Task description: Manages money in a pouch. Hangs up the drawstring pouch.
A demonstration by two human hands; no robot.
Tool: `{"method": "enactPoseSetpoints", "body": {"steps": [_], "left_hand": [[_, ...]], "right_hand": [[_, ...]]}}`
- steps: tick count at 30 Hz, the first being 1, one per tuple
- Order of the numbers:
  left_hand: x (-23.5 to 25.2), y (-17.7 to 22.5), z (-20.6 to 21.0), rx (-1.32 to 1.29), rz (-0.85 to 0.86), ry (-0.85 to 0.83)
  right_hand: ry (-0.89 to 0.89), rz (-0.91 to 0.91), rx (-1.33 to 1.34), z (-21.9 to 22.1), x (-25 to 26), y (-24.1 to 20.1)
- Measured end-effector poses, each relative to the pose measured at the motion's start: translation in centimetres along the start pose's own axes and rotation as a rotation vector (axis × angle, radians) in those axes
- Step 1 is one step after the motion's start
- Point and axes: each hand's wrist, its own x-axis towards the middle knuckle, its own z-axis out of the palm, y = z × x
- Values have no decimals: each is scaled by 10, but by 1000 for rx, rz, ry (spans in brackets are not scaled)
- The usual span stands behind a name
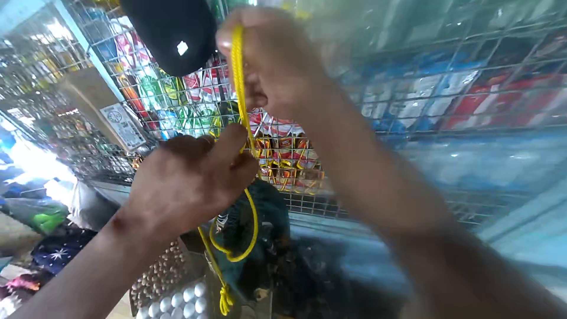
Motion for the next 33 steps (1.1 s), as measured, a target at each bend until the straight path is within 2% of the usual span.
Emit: {"method": "enactPoseSetpoints", "body": {"steps": [4,6,9,12,14,16,18,21,25,27,30,33], "left_hand": [[22,-18,-18,131,-220,-98],[32,-29,-18,129,-393,-220],[36,-41,-10,-27,-651,-349],[46,-48,-3,-221,-822,-532],[58,-48,-1,-297,-883,-656],[65,-53,2,-357,-897,-695],[62,-69,2,-453,-875,-644],[41,-96,-1,-649,-781,-486],[3,-90,9,-1196,-1008,-242],[-20,-98,17,-1343,-941,-222],[-43,-117,26,-1419,-705,-229],[-42,-127,26,-1429,-700,-88]], "right_hand": [[-171,324,21,5,7,36],[-112,428,-20,10,-14,50],[63,298,-42,20,-58,60],[33,187,-312,43,-85,53],[75,265,-553,60,-81,51],[139,379,-699,66,-68,60],[117,462,-671,59,-61,72],[-76,500,-526,48,-62,88],[-181,421,-562,33,-60,90],[-157,373,-550,14,-51,89],[-160,190,-445,-8,-32,90],[-245,123,-375,-11,-15,92]]}}
